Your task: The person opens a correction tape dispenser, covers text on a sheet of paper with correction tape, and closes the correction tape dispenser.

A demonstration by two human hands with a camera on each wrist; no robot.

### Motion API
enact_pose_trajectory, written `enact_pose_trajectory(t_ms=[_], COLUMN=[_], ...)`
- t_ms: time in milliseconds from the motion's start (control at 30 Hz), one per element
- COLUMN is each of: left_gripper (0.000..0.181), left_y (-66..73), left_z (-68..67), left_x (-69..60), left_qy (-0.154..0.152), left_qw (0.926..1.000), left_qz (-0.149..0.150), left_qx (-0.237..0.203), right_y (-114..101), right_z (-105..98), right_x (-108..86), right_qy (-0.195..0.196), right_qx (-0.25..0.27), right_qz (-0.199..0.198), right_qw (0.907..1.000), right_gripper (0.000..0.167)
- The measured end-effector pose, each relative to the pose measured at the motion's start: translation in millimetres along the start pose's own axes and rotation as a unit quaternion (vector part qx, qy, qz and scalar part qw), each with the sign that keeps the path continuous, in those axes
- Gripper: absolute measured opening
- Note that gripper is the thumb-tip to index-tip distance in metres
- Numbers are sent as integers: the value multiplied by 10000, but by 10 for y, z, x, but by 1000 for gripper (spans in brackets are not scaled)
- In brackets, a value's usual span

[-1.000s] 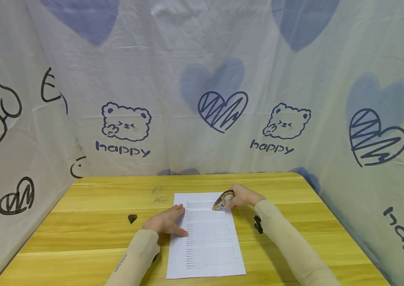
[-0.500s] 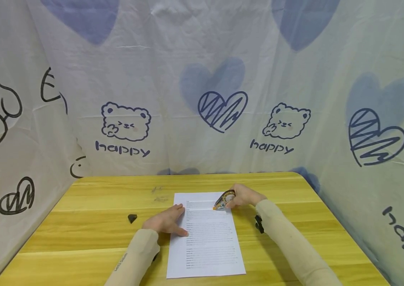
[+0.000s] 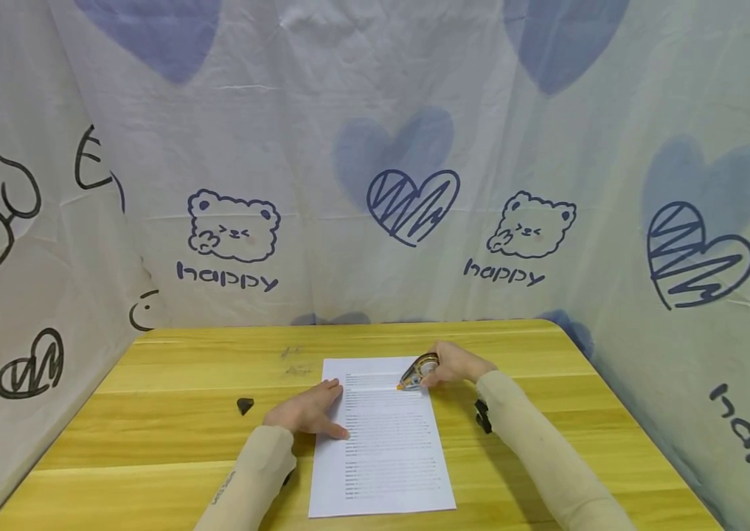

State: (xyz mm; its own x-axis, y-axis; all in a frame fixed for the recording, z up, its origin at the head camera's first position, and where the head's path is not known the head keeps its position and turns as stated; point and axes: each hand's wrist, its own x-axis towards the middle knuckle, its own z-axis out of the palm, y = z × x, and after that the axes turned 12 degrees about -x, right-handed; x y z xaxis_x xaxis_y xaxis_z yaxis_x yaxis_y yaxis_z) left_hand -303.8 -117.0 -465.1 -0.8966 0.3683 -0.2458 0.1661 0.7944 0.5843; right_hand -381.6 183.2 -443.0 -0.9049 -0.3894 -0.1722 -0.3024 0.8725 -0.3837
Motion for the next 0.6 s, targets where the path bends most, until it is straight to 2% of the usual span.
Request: enact_pose_trajectory(t_ms=[600], left_gripper=[92], left_y=[6], left_z=[-3], left_x=[7], left_qy=[-18], left_qw=[10000], left_qz=[-33], left_qx=[-78], right_y=[40], right_z=[-15], right_x=[-10], right_qy=[0], right_qx=[3], right_qz=[8], right_qw=[10000], right_gripper=[16])
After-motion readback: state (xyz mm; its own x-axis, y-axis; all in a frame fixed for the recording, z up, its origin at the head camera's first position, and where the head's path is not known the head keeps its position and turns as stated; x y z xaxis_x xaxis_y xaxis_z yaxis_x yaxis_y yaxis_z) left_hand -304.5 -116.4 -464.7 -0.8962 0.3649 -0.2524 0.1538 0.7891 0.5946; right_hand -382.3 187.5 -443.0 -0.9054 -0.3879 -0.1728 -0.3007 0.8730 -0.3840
